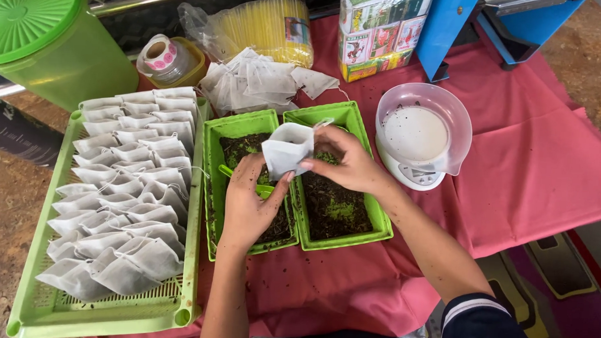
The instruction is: Filling small white filter bags with tea leaves using a small plastic spoon
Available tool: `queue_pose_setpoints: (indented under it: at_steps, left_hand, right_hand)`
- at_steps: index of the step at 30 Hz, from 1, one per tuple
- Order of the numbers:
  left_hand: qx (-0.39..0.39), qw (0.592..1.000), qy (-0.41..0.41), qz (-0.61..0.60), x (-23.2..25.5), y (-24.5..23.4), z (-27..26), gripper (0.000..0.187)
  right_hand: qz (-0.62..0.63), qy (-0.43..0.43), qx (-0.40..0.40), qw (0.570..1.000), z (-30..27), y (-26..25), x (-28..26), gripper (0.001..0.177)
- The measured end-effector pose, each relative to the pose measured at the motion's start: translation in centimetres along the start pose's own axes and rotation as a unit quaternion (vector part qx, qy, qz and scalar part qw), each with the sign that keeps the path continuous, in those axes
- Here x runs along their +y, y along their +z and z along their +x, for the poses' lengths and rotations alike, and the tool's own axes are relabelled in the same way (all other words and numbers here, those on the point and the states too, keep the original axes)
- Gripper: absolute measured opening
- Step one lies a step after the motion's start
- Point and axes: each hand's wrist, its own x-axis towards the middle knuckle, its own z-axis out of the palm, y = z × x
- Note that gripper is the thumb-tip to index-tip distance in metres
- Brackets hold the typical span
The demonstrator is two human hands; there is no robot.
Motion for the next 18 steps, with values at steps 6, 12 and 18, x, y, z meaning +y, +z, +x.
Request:
queue_pose_setpoints:
  at_steps: [6, 12, 18]
  left_hand:
    - [0.009, 0.999, 0.016, 0.028, -0.4, 0.6, 0.0, 0.030]
    - [0.013, 0.997, -0.013, 0.070, 3.0, -2.4, -2.3, 0.033]
    - [0.027, 0.995, -0.099, -0.004, 6.0, -5.2, -6.8, 0.031]
  right_hand:
    - [-0.051, -0.028, 0.037, 0.998, 0.7, -0.8, -1.2, 0.014]
    - [-0.074, -0.017, -0.034, 0.997, 1.2, -0.6, -4.4, 0.010]
    - [-0.104, -0.015, -0.139, 0.985, 3.5, 2.4, -10.1, 0.006]
